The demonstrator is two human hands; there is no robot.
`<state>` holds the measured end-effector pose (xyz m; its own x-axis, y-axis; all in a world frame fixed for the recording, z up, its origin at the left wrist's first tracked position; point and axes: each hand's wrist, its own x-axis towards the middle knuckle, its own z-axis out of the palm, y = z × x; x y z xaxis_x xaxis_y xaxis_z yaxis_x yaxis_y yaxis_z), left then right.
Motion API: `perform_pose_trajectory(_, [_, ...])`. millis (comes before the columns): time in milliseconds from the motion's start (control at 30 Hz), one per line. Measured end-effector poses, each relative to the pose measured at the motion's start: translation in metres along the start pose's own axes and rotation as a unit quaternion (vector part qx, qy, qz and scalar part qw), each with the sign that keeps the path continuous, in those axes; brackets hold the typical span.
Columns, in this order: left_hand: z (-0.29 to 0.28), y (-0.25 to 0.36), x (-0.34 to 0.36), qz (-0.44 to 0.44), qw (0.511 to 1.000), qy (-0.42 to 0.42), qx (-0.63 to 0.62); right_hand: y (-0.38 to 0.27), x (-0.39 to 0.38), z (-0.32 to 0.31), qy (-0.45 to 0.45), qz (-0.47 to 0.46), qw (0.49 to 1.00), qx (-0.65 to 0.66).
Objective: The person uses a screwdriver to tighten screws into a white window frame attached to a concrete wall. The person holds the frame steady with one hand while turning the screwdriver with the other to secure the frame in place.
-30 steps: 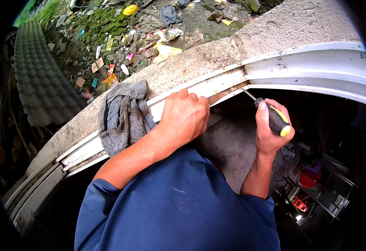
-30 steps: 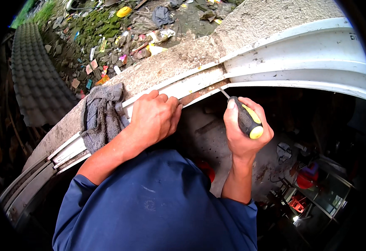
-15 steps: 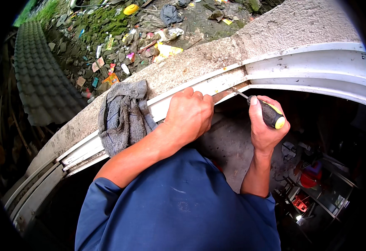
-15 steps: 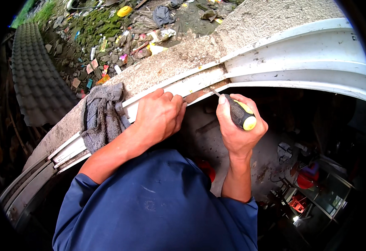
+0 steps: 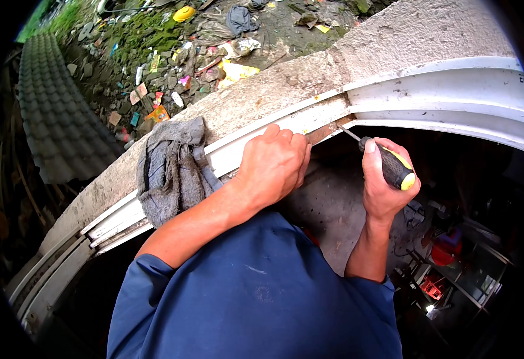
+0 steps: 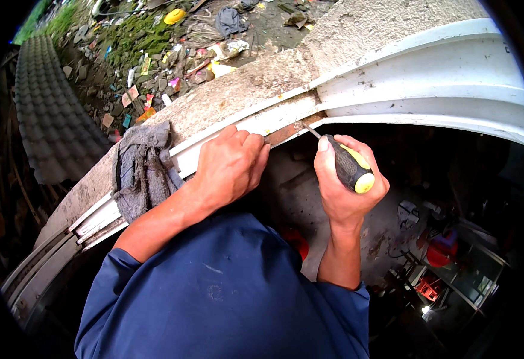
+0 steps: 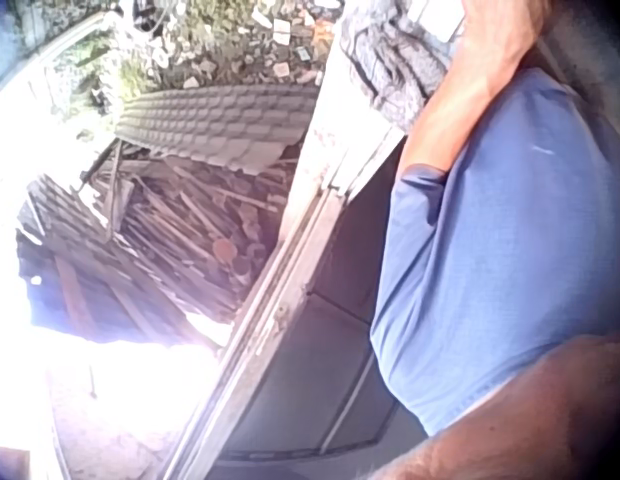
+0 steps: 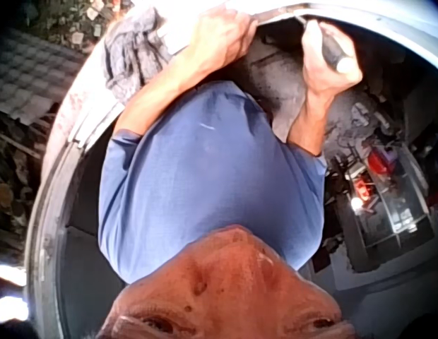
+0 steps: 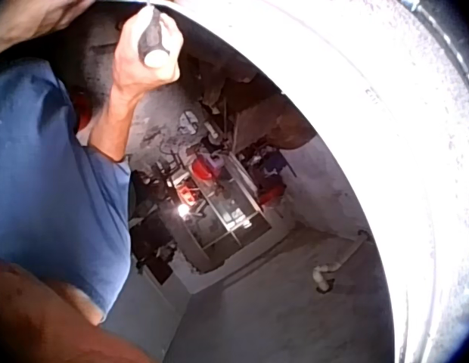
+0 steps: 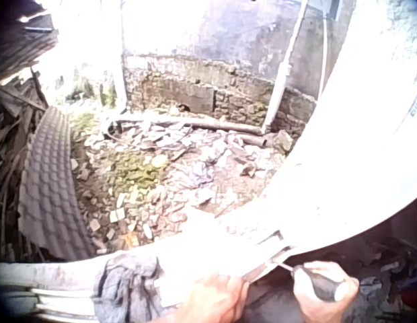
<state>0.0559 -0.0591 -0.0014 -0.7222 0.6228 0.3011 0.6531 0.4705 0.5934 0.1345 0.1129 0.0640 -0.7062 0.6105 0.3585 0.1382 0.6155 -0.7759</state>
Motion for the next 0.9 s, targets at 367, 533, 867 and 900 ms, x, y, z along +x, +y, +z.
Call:
perform_pose_trajectory(367, [-0.004, 0.001, 0.000, -0.002, 1.000, -0.006, -0.010, -0.008, 0.000, -0.008, 0.008, -0.010, 1.000, 0.005])
perform_pose_trajectory(533, [-0.006, 0.001, 0.000, 0.016, 1.000, 0.004, -0.011, -0.012, -0.001, -0.012, 0.010, -0.001, 1.000, 0.008])
perform_pose_trajectory(867, [-0.010, -0.001, -0.006, 0.010, 1.000, 0.010, -0.016, -0.011, -0.008, -0.019, 0.030, 0.031, 0.999, 0.030])
perform_pose_trajectory(900, [-0.012, -0.002, -0.006, 0.010, 1.000, 0.010, -0.017, -0.011, -0.009, -0.019, 0.034, 0.031, 0.998, 0.031])
